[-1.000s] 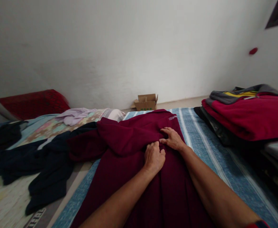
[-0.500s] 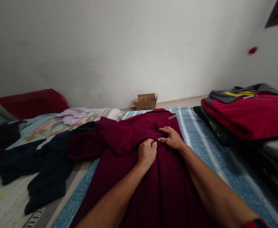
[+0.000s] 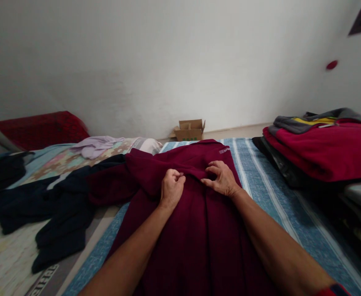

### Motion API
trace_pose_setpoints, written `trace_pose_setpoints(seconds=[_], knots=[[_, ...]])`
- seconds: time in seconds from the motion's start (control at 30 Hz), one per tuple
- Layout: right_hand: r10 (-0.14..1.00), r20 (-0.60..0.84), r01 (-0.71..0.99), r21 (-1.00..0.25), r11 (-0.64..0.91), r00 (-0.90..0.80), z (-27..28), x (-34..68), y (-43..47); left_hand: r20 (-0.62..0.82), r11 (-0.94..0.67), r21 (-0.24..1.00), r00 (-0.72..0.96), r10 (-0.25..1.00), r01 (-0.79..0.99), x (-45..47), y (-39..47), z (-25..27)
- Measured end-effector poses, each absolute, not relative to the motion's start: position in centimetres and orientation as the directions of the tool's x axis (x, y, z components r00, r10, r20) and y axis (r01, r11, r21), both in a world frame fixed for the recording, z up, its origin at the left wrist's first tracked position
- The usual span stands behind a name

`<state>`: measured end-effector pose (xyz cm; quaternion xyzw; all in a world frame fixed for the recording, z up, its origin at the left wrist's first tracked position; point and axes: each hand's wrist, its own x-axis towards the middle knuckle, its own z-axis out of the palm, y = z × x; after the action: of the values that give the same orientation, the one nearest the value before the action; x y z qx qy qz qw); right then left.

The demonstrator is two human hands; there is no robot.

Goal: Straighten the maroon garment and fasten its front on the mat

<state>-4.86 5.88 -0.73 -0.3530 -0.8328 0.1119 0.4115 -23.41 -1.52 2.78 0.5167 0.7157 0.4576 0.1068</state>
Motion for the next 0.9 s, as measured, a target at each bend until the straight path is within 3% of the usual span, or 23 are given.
trace_pose_setpoints(seconds=[0.1,0.2,0.4,0.5,0.6,0.7,0.8,0.9], knots=[[0.633,0.601,0.511,-0.391,0.765,-0.488,-0.4,-5.0,5.3,0.258,0.007,0.884,-0.5,0.827,0.468,-23.8,-1.1,2.6],[0.634,0.568,0.554,-0.339,0.761,-0.525,-0.3,-5.0,5.0,0.276,-0.081,0.916,-0.472,0.837,0.393,-23.7,-0.6,2.6],[0.637,0.535,0.594,-0.281,0.754,-0.556,0.0,-5.1,4.6,0.278,-0.084,0.857,-0.319,0.906,0.508,-22.9,-0.6,2.7],[0.641,0.527,0.615,-0.256,0.746,-0.558,0.2,-5.3,4.2,0.229,0.019,0.7,-0.249,0.941,0.714,-22.4,-1.7,3.0],[0.642,0.53,0.626,-0.243,0.741,-0.554,0.2,-5.4,4.0,0.16,0.109,0.395,-0.185,0.97,0.912,-21.8,-3.1,3.8],[0.643,0.536,0.608,-0.274,0.745,-0.547,0.2,-5.5,4.0,0.079,0.145,0.137,-0.156,0.985,0.98,-21.1,-4.0,4.7],[0.656,0.554,0.607,-0.307,0.733,-0.513,0.1,-5.5,4.0,0.041,0.151,0.017,-0.152,0.988,0.988,-20.1,-4.2,5.2],[0.673,0.575,0.612,-0.34,0.714,-0.465,-0.2,-5.6,4.2,0.001,0.099,-0.027,-0.099,0.995,0.995,-19.2,-3.9,5.4]])
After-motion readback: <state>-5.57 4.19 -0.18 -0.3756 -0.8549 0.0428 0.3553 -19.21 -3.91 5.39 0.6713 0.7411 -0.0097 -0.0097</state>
